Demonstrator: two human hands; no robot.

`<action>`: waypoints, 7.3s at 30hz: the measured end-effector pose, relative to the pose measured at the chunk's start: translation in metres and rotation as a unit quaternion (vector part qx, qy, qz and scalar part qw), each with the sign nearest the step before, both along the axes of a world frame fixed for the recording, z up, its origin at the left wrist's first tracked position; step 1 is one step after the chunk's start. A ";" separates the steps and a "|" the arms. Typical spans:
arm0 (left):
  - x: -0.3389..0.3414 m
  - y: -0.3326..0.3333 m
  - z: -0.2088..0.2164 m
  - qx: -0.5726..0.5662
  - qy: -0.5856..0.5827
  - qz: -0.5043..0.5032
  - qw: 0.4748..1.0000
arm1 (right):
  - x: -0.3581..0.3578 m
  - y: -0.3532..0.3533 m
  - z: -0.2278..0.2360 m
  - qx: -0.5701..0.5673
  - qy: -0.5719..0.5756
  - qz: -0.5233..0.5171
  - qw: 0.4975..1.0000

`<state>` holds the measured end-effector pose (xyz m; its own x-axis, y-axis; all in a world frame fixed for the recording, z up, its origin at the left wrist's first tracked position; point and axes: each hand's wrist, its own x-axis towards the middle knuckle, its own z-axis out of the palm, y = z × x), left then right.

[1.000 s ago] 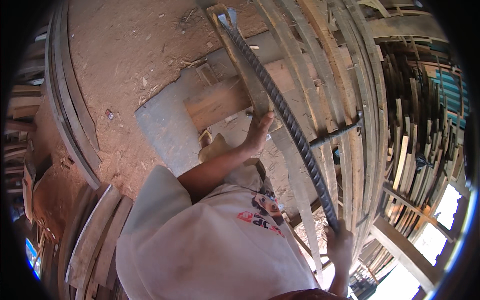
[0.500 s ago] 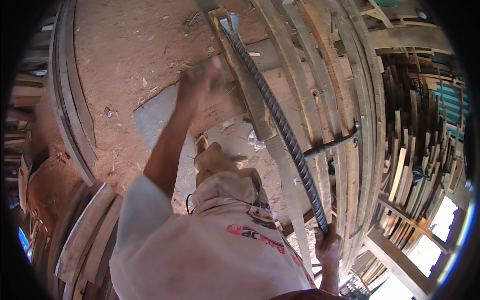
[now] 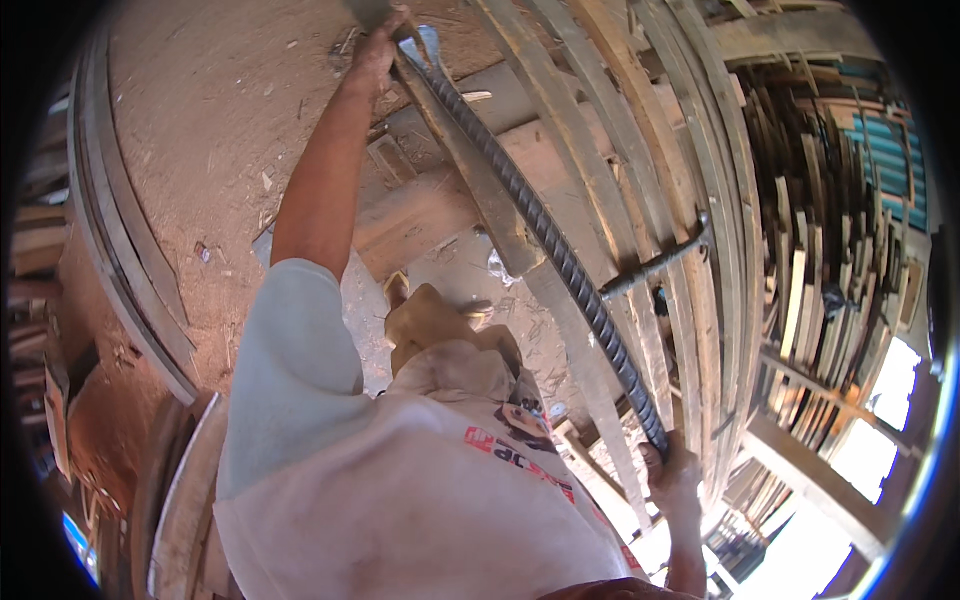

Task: The person uses a hammer to strike and pry apart a wooden frame structure, removing planks and pieces one at a time. They repeatedly hit joints and pull away separated wood, moving pieces aside as they work.

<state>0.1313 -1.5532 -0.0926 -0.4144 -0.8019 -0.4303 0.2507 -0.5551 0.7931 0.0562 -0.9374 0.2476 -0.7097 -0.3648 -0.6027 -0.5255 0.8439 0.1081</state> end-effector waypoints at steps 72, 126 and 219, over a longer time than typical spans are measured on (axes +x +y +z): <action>-0.074 0.265 0.119 -0.500 -0.135 -0.487 0.703 | 0.111 0.177 -0.296 -0.250 -0.194 -0.153 0.936; 0.089 0.128 0.109 -0.275 -0.094 -0.183 0.939 | 0.118 0.224 -0.315 -0.308 -0.138 -0.004 0.941; 0.046 0.223 0.164 -0.721 -0.250 -0.272 0.586 | 0.115 0.188 -0.283 -0.281 -0.203 -0.106 0.932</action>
